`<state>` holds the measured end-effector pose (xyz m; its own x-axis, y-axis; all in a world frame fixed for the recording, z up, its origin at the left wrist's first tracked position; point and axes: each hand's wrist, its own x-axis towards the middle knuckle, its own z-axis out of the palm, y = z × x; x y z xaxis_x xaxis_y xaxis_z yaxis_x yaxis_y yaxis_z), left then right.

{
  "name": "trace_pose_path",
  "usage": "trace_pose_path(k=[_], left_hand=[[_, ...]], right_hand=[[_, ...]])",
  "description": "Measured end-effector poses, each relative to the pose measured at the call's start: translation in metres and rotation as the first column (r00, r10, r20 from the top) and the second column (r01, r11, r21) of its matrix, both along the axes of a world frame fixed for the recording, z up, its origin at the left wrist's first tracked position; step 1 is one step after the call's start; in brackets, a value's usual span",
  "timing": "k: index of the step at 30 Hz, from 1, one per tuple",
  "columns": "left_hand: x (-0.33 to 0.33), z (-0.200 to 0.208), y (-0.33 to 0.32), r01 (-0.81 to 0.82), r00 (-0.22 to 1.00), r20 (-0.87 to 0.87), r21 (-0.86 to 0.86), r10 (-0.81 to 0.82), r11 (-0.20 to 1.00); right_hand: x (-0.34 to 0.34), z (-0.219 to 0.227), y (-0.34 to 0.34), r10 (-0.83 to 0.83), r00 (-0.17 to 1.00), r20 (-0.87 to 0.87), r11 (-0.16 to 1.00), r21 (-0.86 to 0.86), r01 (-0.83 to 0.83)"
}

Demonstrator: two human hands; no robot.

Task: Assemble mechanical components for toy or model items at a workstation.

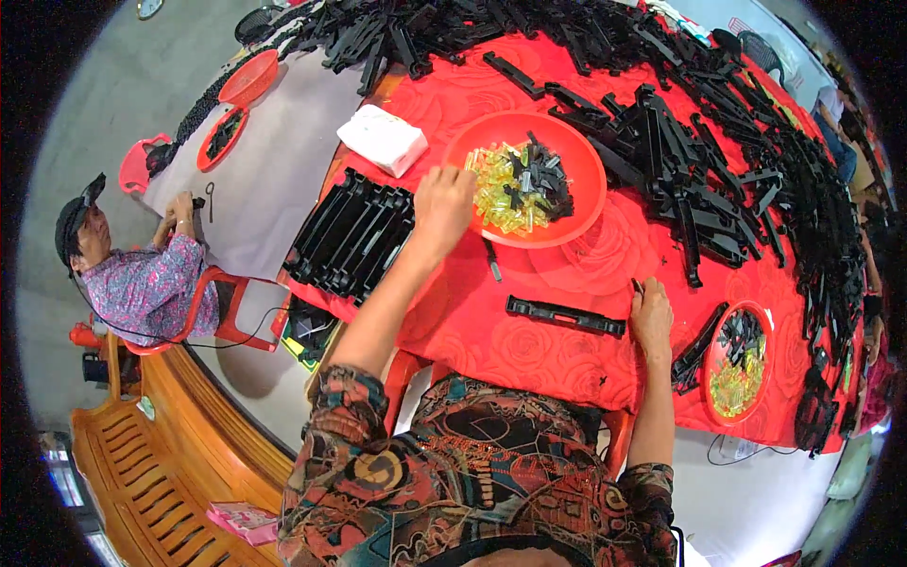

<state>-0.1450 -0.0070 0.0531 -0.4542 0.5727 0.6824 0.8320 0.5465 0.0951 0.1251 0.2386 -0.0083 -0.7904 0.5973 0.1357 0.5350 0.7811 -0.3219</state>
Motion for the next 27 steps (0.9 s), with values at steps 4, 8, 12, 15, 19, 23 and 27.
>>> trace_pose_path(k=[4, 8, 12, 15, 19, 23, 27], left_hand=[[-0.038, -0.002, 0.033, -0.143, 0.989, 0.001, -0.304, 0.151, 0.942], [-0.047, -0.015, 0.055, -0.213, 0.974, -0.038, -0.505, 0.225, 0.837], [-0.051, -0.016, 0.069, -0.269, 0.938, 0.067, -0.479, 0.34, 0.836], [-0.057, -0.014, 0.071, -0.282, 0.914, 0.131, -0.473, 0.384, 0.834], [-0.054, -0.018, 0.073, -0.243, 0.946, 0.083, -0.457, 0.313, 0.856], [-0.057, -0.021, 0.069, -0.242, 0.937, 0.107, -0.485, 0.331, 0.84], [-0.053, -0.016, 0.057, -0.289, 0.937, 0.076, -0.378, 0.341, 0.879]], right_hand=[[-0.002, -0.001, -0.007, -0.061, 0.997, 0.048, 0.998, -0.025, 0.063], [0.0, -0.005, -0.009, -0.078, 0.995, 0.059, 0.997, -0.016, 0.079], [-0.003, -0.014, -0.007, -0.075, 0.996, 0.038, 0.997, 0.026, 0.074], [-0.007, -0.014, -0.007, -0.05, 0.999, 0.007, 0.996, 0.079, 0.05], [-0.006, -0.008, -0.006, -0.07, 0.997, 0.026, 0.995, 0.069, 0.068], [-0.007, -0.014, -0.003, -0.048, 0.999, 0.018, 0.995, 0.086, 0.046], [-0.007, -0.012, -0.002, -0.027, 1.0, 0.003, 1.0, 0.011, 0.027]])
